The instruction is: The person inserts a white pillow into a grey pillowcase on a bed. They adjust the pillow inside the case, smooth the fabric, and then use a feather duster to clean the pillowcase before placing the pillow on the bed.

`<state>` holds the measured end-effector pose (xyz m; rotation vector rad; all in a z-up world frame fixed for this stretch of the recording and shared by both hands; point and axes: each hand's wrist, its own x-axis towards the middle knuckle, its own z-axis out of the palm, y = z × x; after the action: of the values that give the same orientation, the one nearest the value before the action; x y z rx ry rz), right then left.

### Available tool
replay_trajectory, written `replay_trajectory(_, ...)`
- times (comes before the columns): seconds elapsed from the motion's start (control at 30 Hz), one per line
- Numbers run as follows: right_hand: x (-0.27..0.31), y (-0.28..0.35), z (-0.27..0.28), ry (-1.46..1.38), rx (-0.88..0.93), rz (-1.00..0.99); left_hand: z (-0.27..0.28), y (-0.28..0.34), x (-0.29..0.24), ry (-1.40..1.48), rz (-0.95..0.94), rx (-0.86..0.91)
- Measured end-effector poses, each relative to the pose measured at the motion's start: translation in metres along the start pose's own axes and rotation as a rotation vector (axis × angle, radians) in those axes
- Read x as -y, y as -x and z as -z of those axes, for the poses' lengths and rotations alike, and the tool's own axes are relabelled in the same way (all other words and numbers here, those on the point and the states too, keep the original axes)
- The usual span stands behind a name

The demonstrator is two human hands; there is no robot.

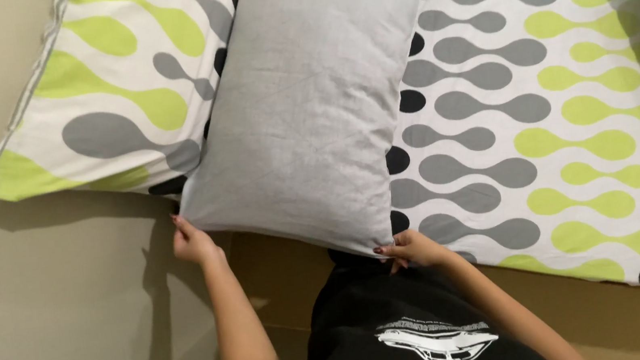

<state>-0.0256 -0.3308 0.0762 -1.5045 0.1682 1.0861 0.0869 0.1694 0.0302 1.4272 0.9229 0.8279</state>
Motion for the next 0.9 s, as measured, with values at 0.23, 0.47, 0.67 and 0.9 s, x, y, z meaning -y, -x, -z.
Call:
replay_trajectory(0.23,0.009,0.017,-0.002,0.069,-0.002,0.019,0.015,0.009,-0.017,-0.169,0.065,0.057)
replay_trajectory(0.47,0.024,0.046,0.018,0.195,-0.099,-0.165,0.030,0.072,-0.080,-0.613,-0.574,0.128)
replay_trajectory(0.67,0.017,0.027,0.016,0.660,-0.168,-0.093,0.040,0.075,-0.103,-1.089,-0.460,0.178)
replay_trajectory(0.9,0.087,0.065,0.012,0.637,-0.152,-0.128,0.077,0.018,-0.086,-0.809,-0.177,0.146)
